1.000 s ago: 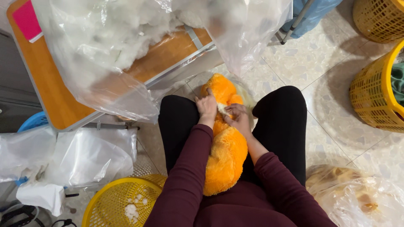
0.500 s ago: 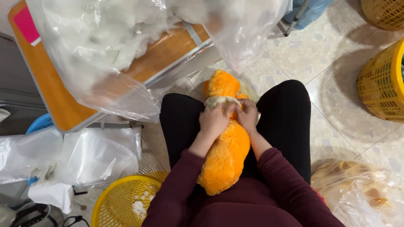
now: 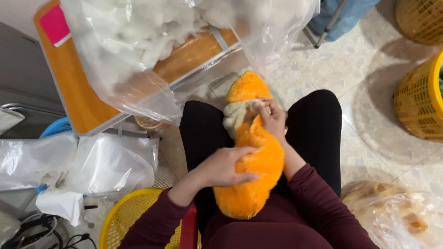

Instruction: The person sits on the floor and stuffs white cotton filling into an orange plush toy. They repeatedly pull cotton from a large plastic bag and push it into the opening of the plush, compressing the filling with both hands.

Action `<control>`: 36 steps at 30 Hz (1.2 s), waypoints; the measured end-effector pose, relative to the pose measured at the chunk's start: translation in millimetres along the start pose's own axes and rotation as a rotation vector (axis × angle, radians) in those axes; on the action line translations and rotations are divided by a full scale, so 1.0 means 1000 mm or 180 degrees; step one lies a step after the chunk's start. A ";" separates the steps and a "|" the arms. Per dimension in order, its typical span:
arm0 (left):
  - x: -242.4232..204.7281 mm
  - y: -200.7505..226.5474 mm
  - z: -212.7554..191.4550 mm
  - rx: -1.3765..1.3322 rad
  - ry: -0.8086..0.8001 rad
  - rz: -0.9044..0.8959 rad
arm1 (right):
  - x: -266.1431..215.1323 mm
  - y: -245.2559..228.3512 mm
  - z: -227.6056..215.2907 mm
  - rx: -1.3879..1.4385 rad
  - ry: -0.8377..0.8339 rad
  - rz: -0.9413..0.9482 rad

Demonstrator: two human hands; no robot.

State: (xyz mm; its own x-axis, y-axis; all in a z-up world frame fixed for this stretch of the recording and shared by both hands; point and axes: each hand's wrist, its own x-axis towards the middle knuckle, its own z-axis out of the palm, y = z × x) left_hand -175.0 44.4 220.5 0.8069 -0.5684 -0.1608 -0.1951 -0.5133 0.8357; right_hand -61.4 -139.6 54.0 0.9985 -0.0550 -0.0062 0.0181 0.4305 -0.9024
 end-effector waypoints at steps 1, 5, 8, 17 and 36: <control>0.004 -0.003 0.007 0.0008 -0.0022 0.0245 | 0.008 -0.011 0.003 0.0049 -0.0021 0.0140; 0.050 -0.035 0.061 0.0507 0.0543 0.0645 | 0.062 -0.046 0.008 -0.0255 -0.0312 -0.0074; 0.104 -0.072 0.097 0.1622 0.1063 0.0587 | 0.092 -0.061 0.005 -0.0703 -0.0641 -0.0581; 0.135 -0.125 0.083 0.0452 0.0848 -0.0961 | 0.055 -0.040 -0.030 -0.1111 -0.0370 -0.0127; 0.171 -0.173 0.048 -0.0181 0.2942 -0.0706 | 0.041 -0.009 -0.044 -0.3248 -0.0341 -0.0839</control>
State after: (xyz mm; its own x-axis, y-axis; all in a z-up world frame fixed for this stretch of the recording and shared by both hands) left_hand -29.8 4.6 23.3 0.9486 0.2840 0.1398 0.0231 -0.5024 0.8643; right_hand -22.9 -185.2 42.6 0.9697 0.0646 0.2356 0.2319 -0.5470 -0.8044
